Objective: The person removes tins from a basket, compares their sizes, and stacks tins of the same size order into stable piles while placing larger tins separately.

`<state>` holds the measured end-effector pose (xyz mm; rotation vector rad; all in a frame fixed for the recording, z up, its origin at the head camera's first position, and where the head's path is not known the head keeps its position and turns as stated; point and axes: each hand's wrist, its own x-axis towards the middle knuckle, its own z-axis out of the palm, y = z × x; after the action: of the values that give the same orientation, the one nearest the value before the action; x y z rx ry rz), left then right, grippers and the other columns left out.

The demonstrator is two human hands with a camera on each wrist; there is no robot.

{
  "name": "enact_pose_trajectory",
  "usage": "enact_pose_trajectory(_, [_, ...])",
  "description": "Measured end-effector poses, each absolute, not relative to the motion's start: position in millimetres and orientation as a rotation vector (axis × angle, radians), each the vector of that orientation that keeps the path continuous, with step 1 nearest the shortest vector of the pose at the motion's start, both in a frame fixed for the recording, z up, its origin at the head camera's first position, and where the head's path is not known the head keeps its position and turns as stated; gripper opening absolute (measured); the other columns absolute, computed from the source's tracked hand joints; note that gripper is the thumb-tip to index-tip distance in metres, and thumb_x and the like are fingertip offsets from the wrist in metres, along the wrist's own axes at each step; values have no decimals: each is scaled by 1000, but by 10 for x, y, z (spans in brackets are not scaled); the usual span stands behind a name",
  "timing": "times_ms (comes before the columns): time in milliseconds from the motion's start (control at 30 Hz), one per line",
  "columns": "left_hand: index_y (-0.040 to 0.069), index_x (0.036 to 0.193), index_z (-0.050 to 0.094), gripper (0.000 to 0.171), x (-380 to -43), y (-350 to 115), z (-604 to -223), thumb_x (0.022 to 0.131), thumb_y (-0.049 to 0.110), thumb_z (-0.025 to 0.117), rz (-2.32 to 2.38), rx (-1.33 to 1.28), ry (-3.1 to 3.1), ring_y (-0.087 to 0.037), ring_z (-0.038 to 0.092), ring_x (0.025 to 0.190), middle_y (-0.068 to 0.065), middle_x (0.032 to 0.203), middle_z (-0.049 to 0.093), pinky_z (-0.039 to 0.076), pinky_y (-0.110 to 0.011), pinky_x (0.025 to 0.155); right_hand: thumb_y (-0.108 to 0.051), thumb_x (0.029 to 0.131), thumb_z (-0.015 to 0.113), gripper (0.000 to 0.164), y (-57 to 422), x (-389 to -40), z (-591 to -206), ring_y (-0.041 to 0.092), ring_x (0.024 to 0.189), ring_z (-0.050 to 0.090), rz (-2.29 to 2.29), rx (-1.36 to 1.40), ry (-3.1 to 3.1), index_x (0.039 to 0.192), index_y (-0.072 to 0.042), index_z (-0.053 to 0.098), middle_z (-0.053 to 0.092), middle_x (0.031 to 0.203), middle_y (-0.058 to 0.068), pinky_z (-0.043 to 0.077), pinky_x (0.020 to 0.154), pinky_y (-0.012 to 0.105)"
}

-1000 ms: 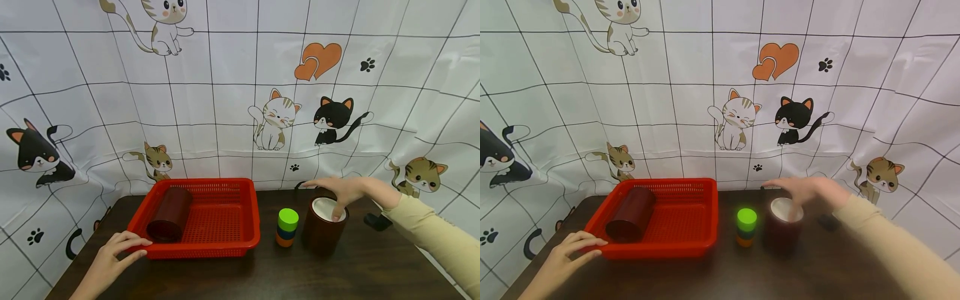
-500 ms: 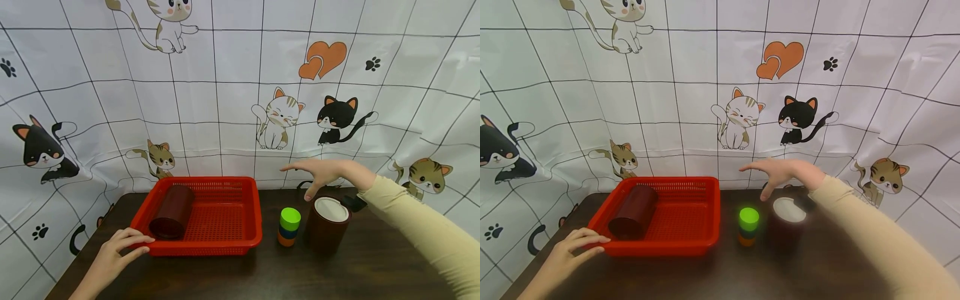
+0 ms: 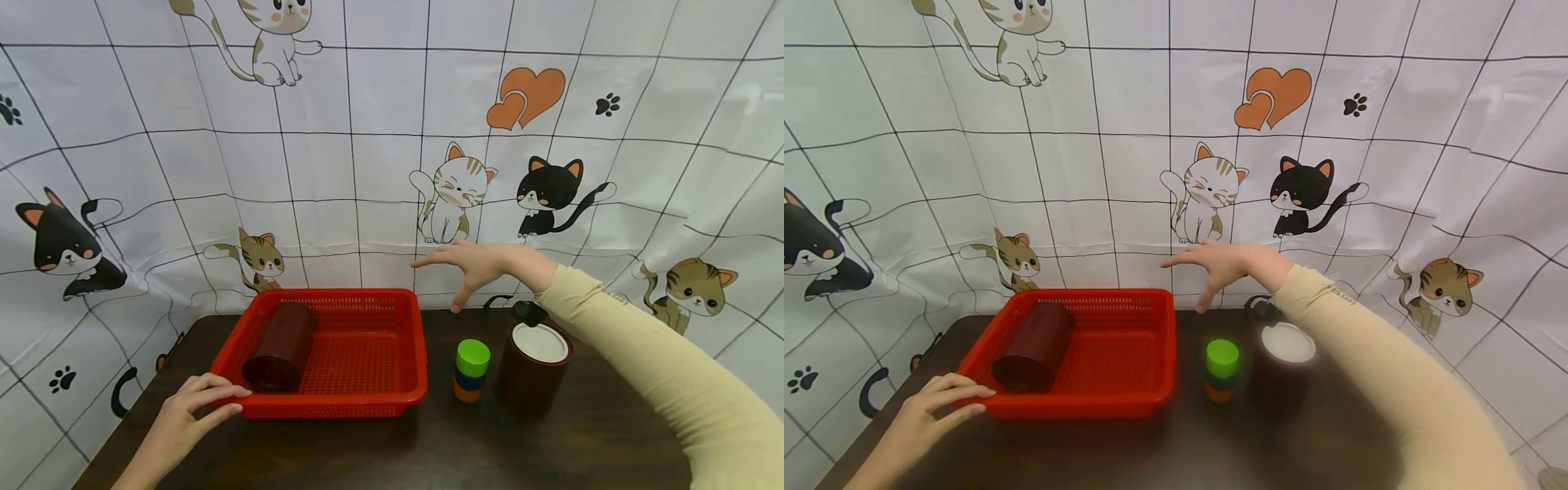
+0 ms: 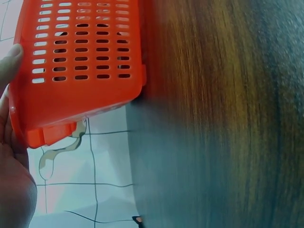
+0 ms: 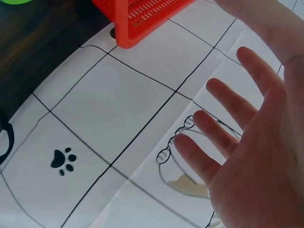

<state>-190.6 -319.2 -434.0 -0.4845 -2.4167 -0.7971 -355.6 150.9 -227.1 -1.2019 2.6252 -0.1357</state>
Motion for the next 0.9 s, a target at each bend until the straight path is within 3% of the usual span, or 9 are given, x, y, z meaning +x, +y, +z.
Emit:
enact_pose_trajectory(467, [34,101,76,36,-1906,-3200,-4326,74,12,84,-824,-461,-2430,8,44,91,18,96,63,37,-14,72,-38,77,84,96,837,-3771,-2294,34,150,20,-29,-1419,2645,156,-30,29,27,163,6,25,117,59])
enact_pose_trajectory(900, [35,102,76,33,-1887,-3191,-4312,76,16,84,-819,-423,-2469,7,44,91,18,96,63,40,-18,71,-44,78,83,101,95,-3857,-2461,26,152,19,120,-1613,2641,158,-33,21,21,165,-1,23,122,50])
